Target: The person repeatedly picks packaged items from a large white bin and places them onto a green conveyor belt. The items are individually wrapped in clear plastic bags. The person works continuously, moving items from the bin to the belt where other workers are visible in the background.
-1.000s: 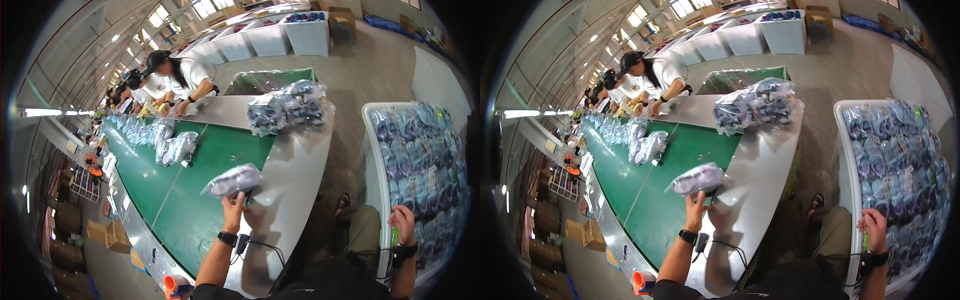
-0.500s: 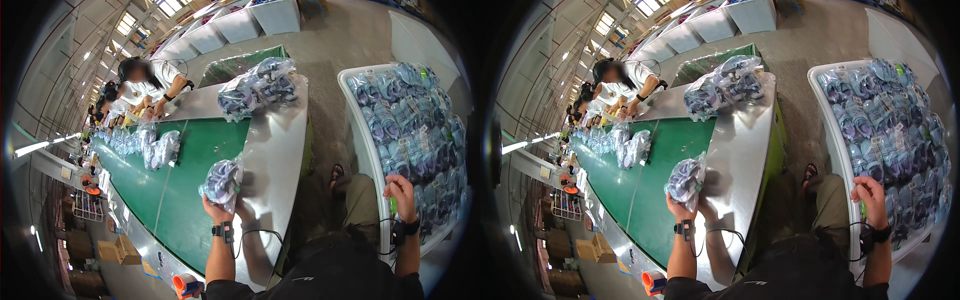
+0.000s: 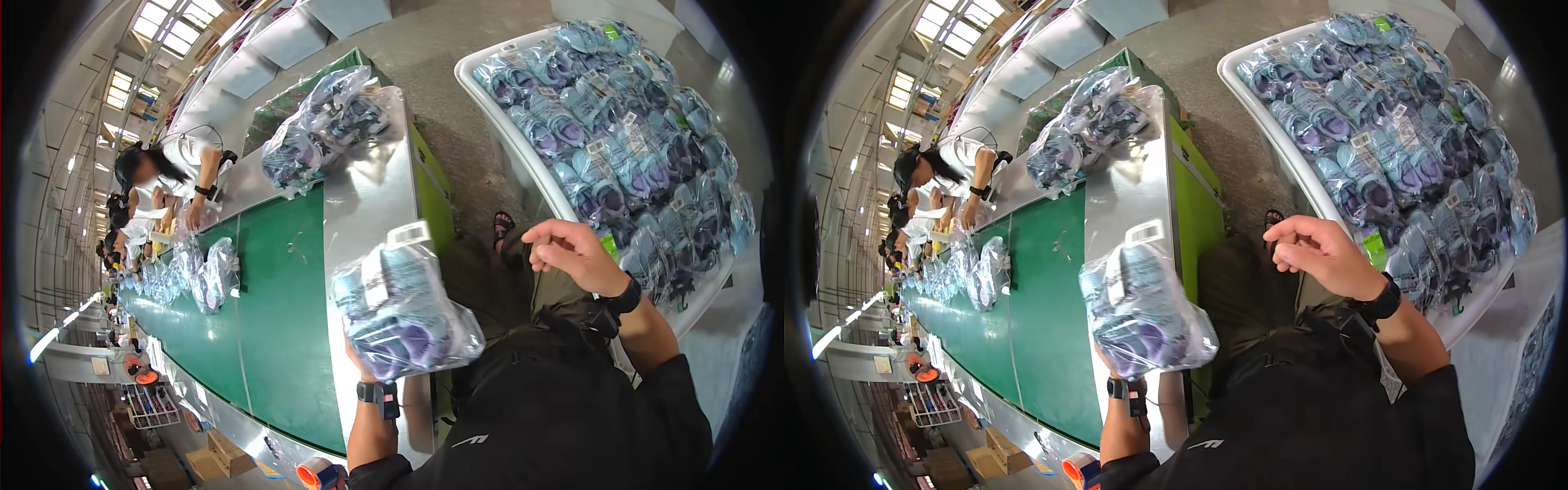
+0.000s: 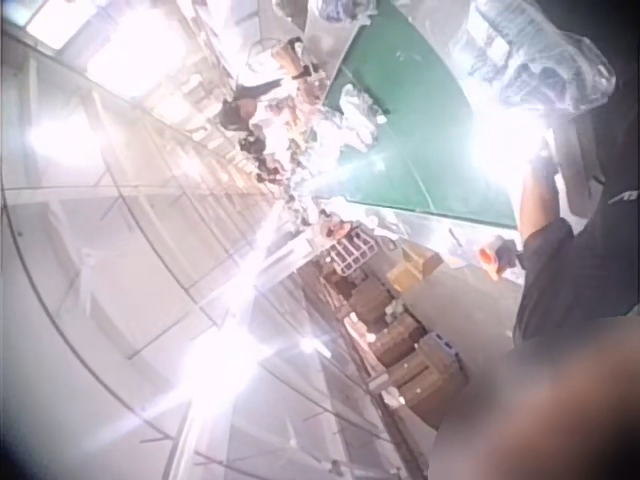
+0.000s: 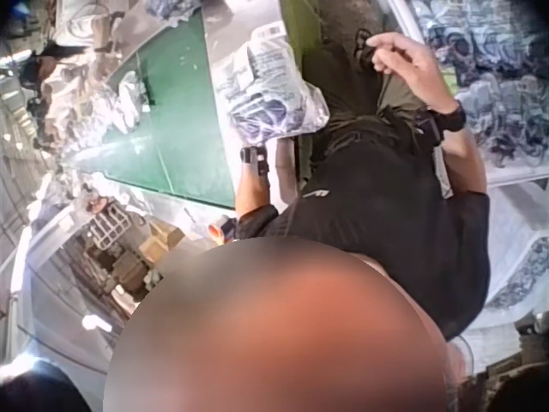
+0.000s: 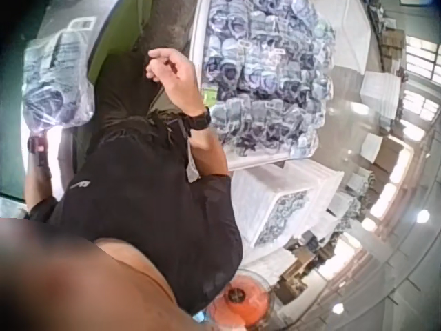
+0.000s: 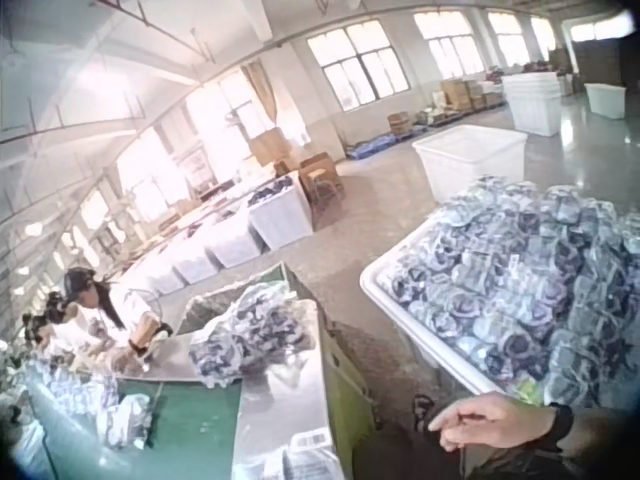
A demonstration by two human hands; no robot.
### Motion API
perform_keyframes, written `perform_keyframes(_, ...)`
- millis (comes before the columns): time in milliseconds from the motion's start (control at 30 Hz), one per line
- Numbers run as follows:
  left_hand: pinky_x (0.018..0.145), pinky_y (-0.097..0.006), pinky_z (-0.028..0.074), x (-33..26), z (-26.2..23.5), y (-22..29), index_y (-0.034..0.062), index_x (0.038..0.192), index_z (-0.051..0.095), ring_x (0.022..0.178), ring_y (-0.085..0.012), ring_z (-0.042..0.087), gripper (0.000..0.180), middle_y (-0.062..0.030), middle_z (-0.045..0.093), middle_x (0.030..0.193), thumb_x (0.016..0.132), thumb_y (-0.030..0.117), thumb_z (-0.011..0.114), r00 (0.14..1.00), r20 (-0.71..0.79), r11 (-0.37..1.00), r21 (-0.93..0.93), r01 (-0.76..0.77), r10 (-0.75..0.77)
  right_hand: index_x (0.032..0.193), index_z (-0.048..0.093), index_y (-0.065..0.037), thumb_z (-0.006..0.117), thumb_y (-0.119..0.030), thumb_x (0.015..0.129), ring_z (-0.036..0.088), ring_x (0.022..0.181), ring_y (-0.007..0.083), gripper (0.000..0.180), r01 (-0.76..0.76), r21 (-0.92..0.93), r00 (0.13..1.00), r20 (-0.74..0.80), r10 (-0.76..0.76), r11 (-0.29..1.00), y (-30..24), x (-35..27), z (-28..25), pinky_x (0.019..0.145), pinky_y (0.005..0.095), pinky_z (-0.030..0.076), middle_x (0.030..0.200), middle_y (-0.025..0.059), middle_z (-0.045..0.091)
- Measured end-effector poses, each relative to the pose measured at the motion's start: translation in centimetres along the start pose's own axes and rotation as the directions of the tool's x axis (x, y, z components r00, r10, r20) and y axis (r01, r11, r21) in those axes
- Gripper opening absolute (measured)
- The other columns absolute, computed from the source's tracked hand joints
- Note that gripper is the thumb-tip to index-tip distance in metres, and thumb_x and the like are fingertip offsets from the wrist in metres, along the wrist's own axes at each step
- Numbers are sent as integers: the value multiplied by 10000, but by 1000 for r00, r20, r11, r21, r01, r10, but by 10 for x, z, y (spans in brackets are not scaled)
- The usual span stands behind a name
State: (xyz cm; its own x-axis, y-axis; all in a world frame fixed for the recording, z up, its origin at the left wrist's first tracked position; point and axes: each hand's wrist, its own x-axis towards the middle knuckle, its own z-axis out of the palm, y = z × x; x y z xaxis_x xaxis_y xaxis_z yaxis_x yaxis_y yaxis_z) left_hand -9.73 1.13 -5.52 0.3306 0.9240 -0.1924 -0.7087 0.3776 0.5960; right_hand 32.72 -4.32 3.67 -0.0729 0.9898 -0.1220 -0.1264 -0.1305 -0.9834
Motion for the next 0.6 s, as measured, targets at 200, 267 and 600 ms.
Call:
perform_keyframes(200, 1060, -547, 501, -13, 51, -15, 35, 1527, 414, 1257, -398, 599, 654, -216, 556, 1449, 1070, 501, 379, 994, -85, 988, 128, 82, -71, 1247, 625, 31, 599, -173, 1043, 645, 870, 96, 290, 58, 23, 996, 64, -59, 998, 5, 4, 4, 792, 262, 538, 946, 46, 679)
perform_keyframes(267, 1062, -553, 500, -14, 57, -19, 31, 1533, 405, 1268, -402, 595, 672, -218, 553, 1454, 1059, 506, 407, 995, -42, 983, 156, 101, -96, 1232, 653, 20, 603, -195, 1041, 671, 867, 102, 292, 80, 18, 996, 42, -81, 997, 6, 5, 2, 771, 260, 547, 954, 54, 705)
perform_keyframes(600, 1060, -568, 505, -7, 73, -21, 43, 1568, 357, 1285, -404, 587, 735, -223, 523, 1491, 1049, 559, 434, 871, 37, 765, 497, 409, -490, 1191, 690, 8, 716, -400, 974, 730, 920, 201, 463, 251, -240, 942, 285, -179, 938, -3, 43, 15, 823, 333, 566, 1007, 135, 759)
